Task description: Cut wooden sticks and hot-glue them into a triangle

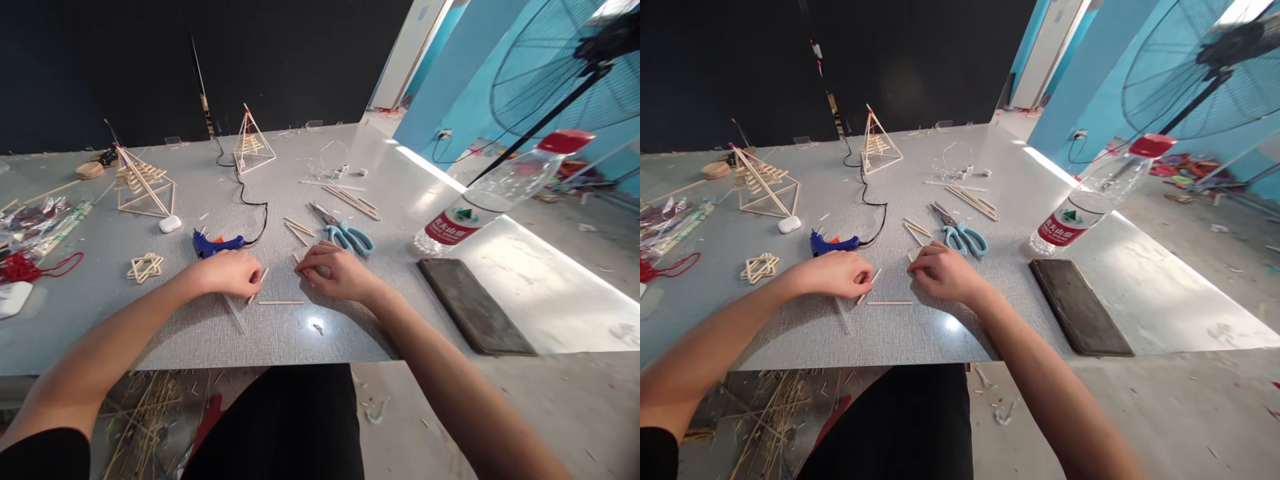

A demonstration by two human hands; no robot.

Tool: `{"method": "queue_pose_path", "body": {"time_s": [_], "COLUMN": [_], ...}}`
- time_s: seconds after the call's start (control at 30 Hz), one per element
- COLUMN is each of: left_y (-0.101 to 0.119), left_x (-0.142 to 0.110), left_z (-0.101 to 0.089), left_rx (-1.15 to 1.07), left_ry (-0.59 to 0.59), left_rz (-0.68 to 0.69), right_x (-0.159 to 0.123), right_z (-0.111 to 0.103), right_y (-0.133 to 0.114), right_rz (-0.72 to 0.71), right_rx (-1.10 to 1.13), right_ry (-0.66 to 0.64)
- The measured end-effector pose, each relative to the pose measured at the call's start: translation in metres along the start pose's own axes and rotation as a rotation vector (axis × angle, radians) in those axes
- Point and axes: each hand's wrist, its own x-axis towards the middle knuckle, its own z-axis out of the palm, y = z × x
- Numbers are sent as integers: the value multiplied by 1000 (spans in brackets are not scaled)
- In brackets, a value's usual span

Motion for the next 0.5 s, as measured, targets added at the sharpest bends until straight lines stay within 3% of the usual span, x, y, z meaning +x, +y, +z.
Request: {"method": "queue_pose_path", "body": {"time_s": [0.17,0.5], "left_y": [1,8], "left_x": [-3,4], "left_z": [-2,6], "left_rx": [12,25], "left_ry": [-35,27], "left_rz": [-10,9], "right_x": [-1,-2], "right_z": [1,2], "right_y": [0,2], "right_rz": [-20,-10], "right_rx": [-3,-4], "right_ry": [30,31]}}
